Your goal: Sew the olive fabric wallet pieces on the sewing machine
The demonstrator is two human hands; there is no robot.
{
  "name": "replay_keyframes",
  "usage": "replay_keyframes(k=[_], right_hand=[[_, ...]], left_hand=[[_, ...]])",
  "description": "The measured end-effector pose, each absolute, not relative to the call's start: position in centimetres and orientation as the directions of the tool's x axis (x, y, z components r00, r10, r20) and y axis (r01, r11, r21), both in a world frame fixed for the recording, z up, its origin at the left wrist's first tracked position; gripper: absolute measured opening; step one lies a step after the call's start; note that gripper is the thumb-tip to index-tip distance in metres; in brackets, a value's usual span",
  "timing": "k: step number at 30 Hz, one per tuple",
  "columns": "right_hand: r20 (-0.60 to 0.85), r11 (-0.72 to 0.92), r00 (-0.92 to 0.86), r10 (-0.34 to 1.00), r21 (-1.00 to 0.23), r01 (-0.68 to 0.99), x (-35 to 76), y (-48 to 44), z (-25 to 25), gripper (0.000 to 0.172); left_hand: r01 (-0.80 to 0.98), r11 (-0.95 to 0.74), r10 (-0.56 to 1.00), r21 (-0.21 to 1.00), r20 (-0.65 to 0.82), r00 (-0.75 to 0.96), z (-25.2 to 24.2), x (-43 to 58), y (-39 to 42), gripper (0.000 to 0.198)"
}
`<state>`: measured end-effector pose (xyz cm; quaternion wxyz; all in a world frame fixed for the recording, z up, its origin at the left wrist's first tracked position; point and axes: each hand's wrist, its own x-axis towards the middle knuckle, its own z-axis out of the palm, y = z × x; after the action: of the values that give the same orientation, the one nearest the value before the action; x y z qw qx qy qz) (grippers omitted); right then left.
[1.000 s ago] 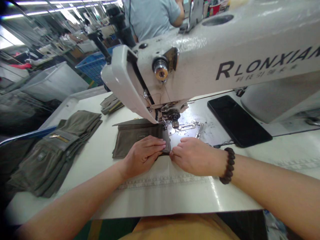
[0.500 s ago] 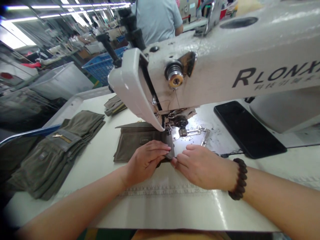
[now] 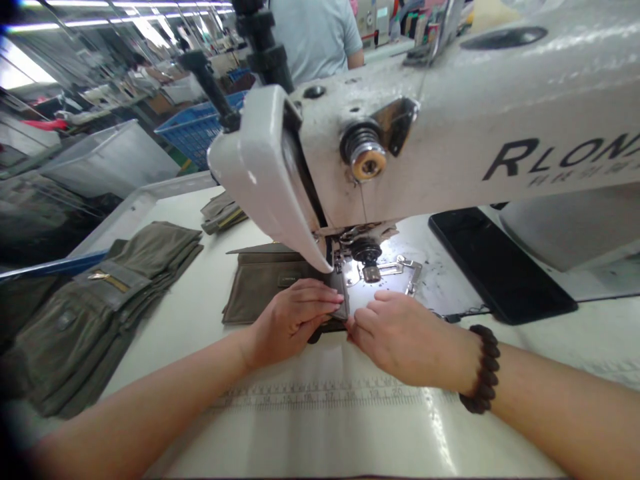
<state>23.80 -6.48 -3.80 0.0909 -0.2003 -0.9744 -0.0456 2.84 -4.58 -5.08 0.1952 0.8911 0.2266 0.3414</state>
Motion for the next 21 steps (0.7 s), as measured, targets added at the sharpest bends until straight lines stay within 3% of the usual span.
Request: replay_keyframes(k=[8,17,21], right_hand=[[0.182,0.883,-0.882,0.436,0.105,0.458,23.6,-6.2,-4.4,0.014],[0.212,0.852,-0.844,0.493,0.077,0.517,23.0,-6.0,-4.1,0.016],[0.137,0.838,-0.827,0.546,-0.073,0.541,24.5,-5.3,-2.3,0.011]], left_hand=[[0.28,-0.842,0.512,0.462,0.515,0.688,-5.2,2.7,-3.7,0.014],[0.279,-0.841,0.5,0.463,0.468,0.729,-4.9,2.3,-2.3,0.017],[0.291,-0.83,0.514,0.476,0.45,0.73,-4.9,2.2,-2.2,0.017]])
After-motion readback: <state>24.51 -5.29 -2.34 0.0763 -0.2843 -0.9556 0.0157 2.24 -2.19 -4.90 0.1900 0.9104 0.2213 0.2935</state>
